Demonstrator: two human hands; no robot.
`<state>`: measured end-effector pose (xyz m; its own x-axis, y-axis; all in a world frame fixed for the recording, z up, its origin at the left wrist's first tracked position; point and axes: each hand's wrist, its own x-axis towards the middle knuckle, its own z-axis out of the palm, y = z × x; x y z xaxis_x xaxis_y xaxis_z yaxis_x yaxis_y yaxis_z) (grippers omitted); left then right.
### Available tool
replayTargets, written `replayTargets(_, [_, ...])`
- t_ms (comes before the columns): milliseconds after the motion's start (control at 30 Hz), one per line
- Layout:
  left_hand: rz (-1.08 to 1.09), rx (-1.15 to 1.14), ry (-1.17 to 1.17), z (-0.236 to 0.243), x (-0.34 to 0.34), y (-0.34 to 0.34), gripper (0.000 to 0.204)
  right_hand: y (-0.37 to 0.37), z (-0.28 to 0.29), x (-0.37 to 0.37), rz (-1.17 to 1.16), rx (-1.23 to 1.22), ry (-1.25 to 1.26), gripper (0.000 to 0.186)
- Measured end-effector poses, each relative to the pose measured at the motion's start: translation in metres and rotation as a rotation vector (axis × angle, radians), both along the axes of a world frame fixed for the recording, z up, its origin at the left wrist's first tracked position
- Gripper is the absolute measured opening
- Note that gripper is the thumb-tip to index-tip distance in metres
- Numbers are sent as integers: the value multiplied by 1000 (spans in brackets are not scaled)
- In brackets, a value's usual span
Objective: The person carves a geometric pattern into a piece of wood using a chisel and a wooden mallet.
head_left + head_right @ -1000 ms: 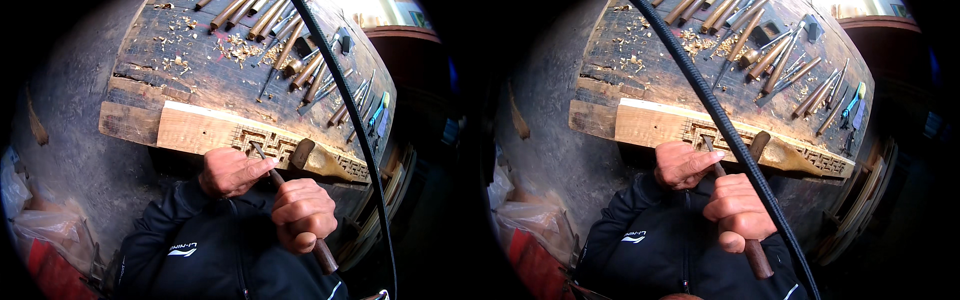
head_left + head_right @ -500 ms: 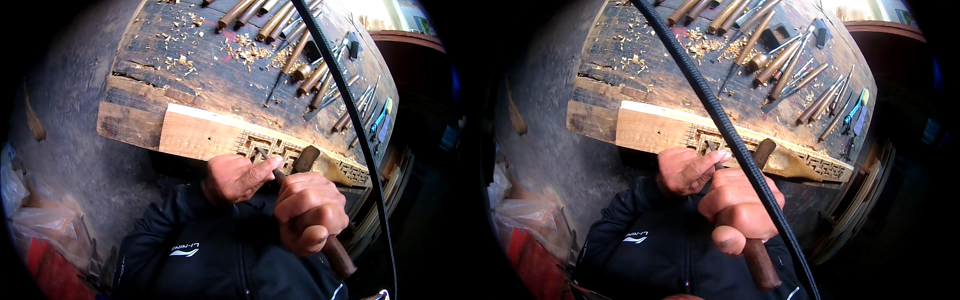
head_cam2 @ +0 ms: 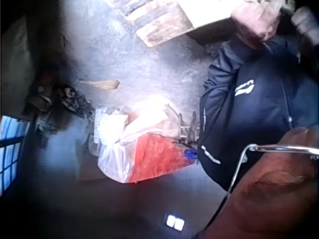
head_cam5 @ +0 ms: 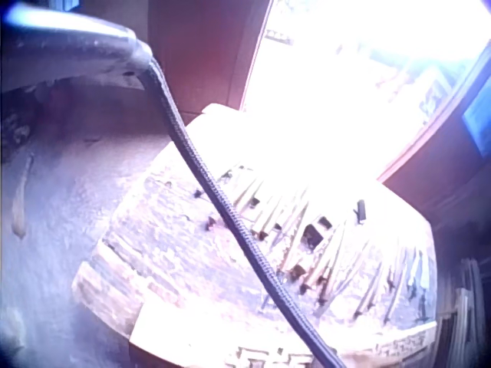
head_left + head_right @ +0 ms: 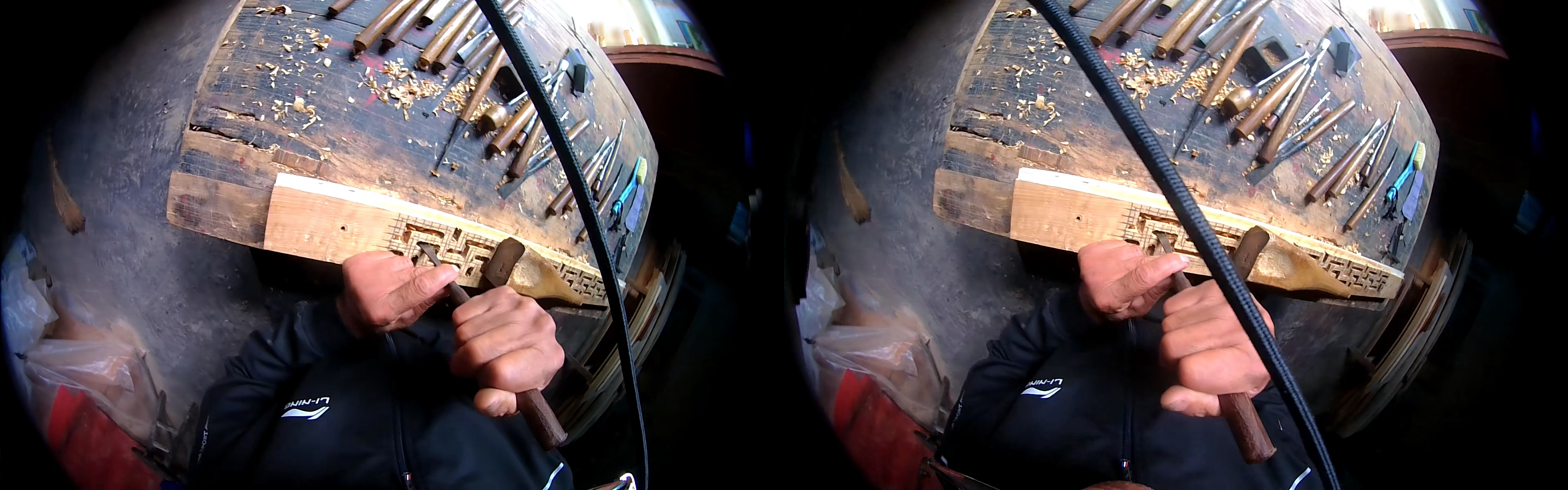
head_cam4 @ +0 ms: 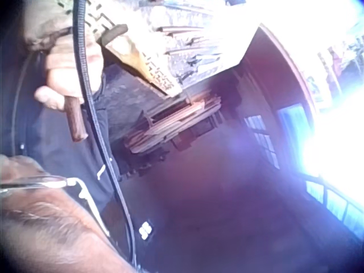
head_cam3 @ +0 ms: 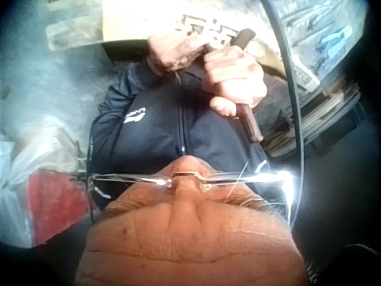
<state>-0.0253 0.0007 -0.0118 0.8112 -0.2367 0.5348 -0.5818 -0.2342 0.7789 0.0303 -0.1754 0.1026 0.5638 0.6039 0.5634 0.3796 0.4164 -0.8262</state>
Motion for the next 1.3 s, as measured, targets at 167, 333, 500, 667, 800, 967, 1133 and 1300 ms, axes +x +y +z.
replayTargets(167, [-3, -4, -19, -4, -3, 2, 42, 5, 3, -3, 14, -18, -21, 47])
replayTargets(333, [-86, -58, -72, -1, 2, 0, 56, 4, 3, -48, -297, 45, -79, 54])
replayTargets(500, [-94, -10, -77, 0, 2, 2, 54, -4, -2, -58, -344, 79, -66, 49])
replayTargets(667, [-57, -5, -85, -6, 0, -2, 58, -3, -5, -51, -341, 59, -84, 50])
replayTargets(800, [-35, 8, -91, -5, 1, -3, 60, 7, -4, -46, -415, 60, -94, 58])
replayTargets(967, [-19, 22, -79, -1, 2, -2, 55, 11, -3, -44, -445, 65, -65, 58])
replayTargets(1133, [15, 41, -55, -9, -3, -4, 53, 19, 3, -26, -491, 57, 2, 57])
replayTargets(1300, [100, -2, -7, -1, -2, -13, 53, 24, 17, -5, -691, -211, 189, 54])
